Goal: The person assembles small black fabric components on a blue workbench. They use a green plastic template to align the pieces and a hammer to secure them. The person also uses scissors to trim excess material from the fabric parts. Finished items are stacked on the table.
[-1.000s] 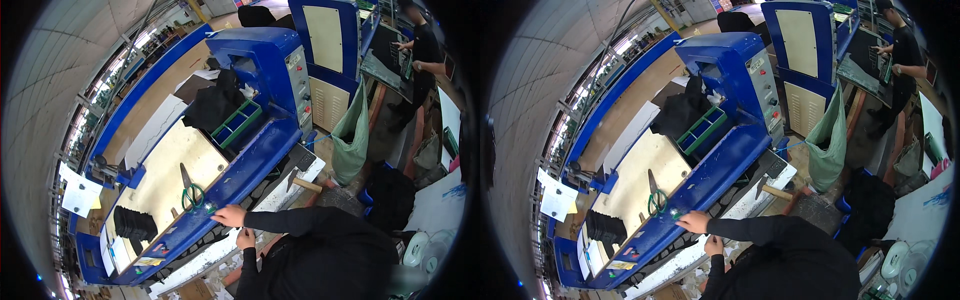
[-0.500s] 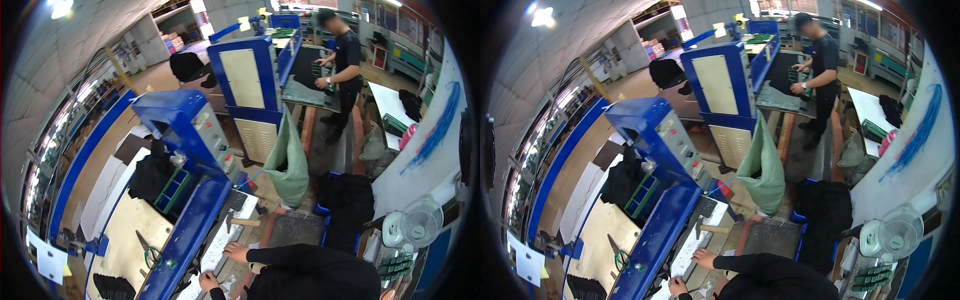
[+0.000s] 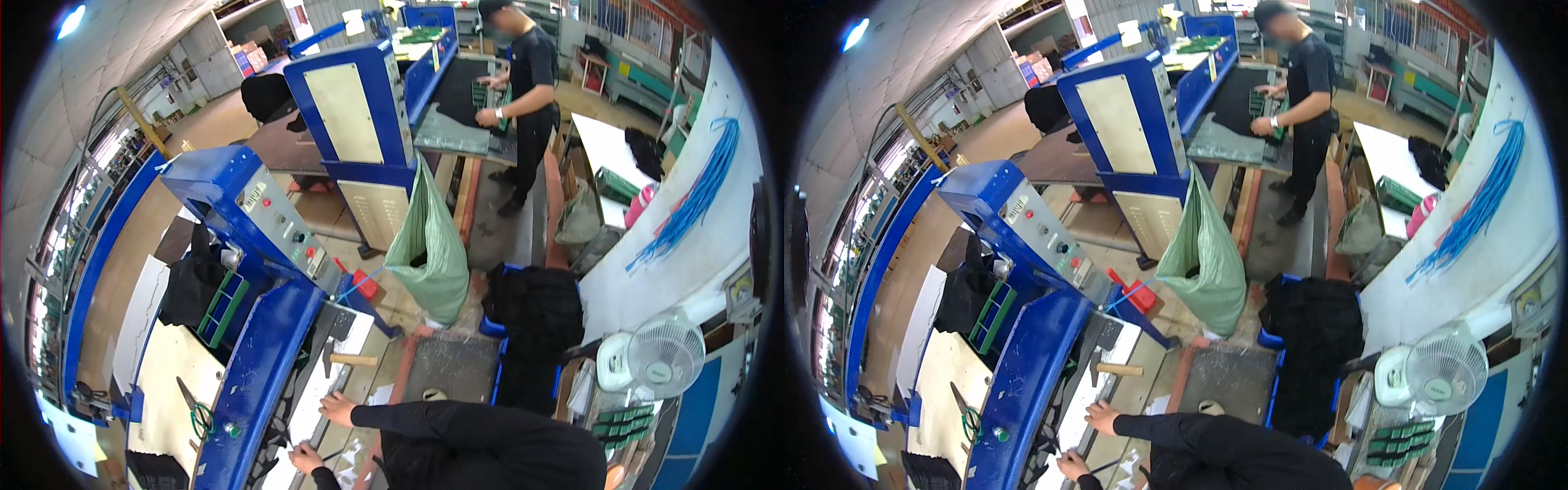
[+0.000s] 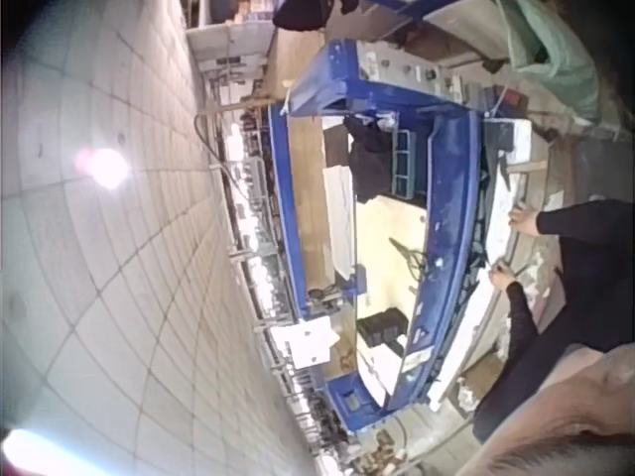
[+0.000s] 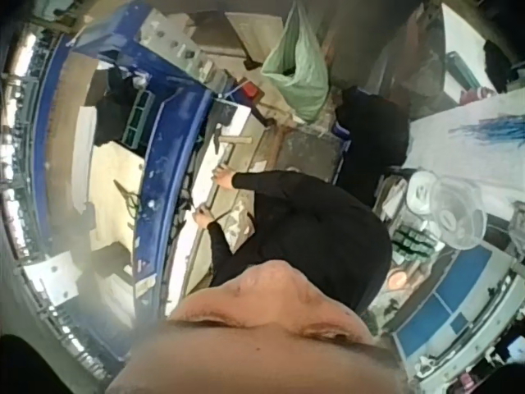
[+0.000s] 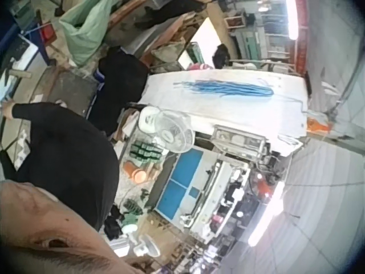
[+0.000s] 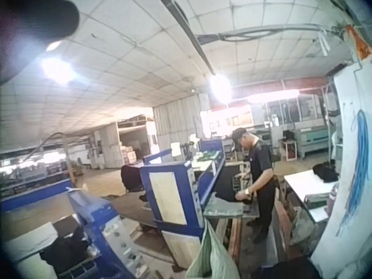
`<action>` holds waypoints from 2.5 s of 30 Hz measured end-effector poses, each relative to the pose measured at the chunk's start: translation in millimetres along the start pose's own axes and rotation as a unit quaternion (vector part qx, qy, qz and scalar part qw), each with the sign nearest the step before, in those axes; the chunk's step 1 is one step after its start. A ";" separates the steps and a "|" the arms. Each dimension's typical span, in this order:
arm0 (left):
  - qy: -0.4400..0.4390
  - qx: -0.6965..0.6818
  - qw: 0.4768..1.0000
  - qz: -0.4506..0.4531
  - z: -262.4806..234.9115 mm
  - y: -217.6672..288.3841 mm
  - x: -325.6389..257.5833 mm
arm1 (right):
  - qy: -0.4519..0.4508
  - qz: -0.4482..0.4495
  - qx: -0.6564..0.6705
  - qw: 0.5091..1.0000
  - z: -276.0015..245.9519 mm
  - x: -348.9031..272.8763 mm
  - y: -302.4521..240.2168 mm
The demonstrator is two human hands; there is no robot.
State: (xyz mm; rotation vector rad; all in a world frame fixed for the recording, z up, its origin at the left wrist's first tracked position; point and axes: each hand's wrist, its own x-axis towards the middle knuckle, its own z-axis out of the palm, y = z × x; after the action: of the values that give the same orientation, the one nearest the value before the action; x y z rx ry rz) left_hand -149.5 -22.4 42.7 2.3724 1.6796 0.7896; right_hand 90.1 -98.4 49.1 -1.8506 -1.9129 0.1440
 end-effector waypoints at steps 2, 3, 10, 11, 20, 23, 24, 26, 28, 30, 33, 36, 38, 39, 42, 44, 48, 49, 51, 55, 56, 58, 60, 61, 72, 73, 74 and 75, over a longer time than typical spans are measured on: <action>-0.008 0.026 0.999 -0.017 -3.2 -4.5 -14.0 | -0.040 0.007 0.017 0.999 -4.6 -8.0 -8.1; -0.025 0.027 0.999 -0.018 -3.8 -4.7 -19.6 | -0.057 0.017 0.022 0.998 -8.6 -14.6 -8.7; -0.131 -0.029 0.991 0.005 -20.4 6.5 -56.0 | -0.147 0.029 0.082 0.985 -25.9 -58.0 -2.3; -0.139 -0.041 0.989 0.012 -19.8 2.4 -56.8 | -0.168 0.037 0.088 0.981 -32.4 -57.7 -2.9; -0.072 -0.168 0.983 -0.003 7.3 88.2 -26.9 | 0.077 0.078 0.028 0.994 -72.8 2.4 52.0; -0.060 -0.191 0.980 0.020 30.1 122.9 7.7 | 0.024 0.049 -0.060 0.997 -60.9 26.3 72.6; -0.063 -0.213 0.975 0.030 34.4 129.4 19.5 | 0.004 0.028 -0.085 0.996 -56.2 30.2 79.6; -0.122 -0.285 0.950 0.033 50.3 120.5 26.4 | -0.050 0.001 -0.088 0.995 -40.9 30.3 99.0; -0.147 -0.315 0.938 0.006 52.7 114.4 29.6 | -0.073 -0.022 -0.093 0.993 -36.3 33.5 108.3; -0.168 -0.334 0.927 -0.013 55.3 110.0 31.6 | -0.066 -0.055 -0.095 0.992 -37.3 29.1 109.0; -0.175 -0.344 0.922 -0.019 59.8 106.5 37.4 | -0.084 -0.055 -0.089 0.991 -40.7 24.2 104.2; -0.157 -0.348 0.924 -0.012 65.8 117.0 46.7 | -0.084 -0.049 -0.081 0.992 -38.8 23.2 102.3; -0.167 -0.344 0.924 -0.022 72.7 127.1 51.3 | -0.082 -0.049 -0.072 0.993 -38.3 20.4 103.0; -0.194 -0.323 0.926 -0.033 78.1 129.4 55.1 | -0.075 -0.050 -0.075 0.993 -38.1 22.1 101.5; -0.329 -0.138 0.934 -0.011 90.7 138.6 66.3 | -0.129 0.005 -0.035 0.991 -45.3 27.8 101.5; -0.369 -0.098 0.924 -0.015 94.4 146.9 73.0 | -0.150 0.023 -0.035 0.988 -47.0 26.3 100.0; -0.384 -0.022 0.923 0.006 107.8 158.2 74.2 | -0.107 0.031 -0.014 0.994 -50.0 7.4 106.6; -0.386 -0.013 0.922 0.013 110.1 158.4 73.9 | -0.086 0.031 -0.009 0.996 -46.8 2.2 110.2; -0.398 0.005 0.917 0.016 114.3 158.9 74.9 | -0.057 0.040 0.001 0.998 -36.9 -6.7 115.3; -0.443 0.033 0.896 -0.011 114.7 155.7 78.2 | -0.018 0.070 0.050 0.996 -39.4 -15.9 105.7; -0.455 0.037 0.889 -0.019 114.6 155.0 77.8 | -0.005 0.074 0.066 0.995 -50.9 -20.6 103.1; -0.454 0.030 0.890 -0.038 104.7 156.3 78.3 | 0.045 0.085 0.068 0.993 -80.9 -42.9 97.7; -0.441 0.064 0.894 -0.044 102.3 157.2 78.6 | 0.023 0.138 0.064 0.988 -83.4 -86.9 112.0; -0.424 0.088 0.901 -0.026 96.1 163.5 81.1 | 0.016 0.171 0.074 0.982 -87.3 -109.6 114.6; -0.440 0.232 0.798 0.341 125.9 176.2 118.1 | -0.145 0.307 0.077 0.938 -85.2 -188.4 111.9; -0.442 0.239 0.782 0.370 127.1 179.3 122.8 | -0.160 0.312 0.069 0.934 -85.6 -185.2 114.4; -0.444 0.246 0.765 0.396 127.8 181.8 123.4 | -0.176 0.317 0.062 0.930 -86.7 -181.8 117.6; -0.446 0.256 0.749 0.417 127.1 180.1 124.8 | -0.183 0.328 0.075 0.924 -107.3 -166.5 112.2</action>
State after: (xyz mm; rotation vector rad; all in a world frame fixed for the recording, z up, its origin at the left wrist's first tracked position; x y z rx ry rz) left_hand 93.8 48.0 47.2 3.0247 0.4027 -0.8564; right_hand 232.2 -276.1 56.9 -2.4051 -1.3473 0.8783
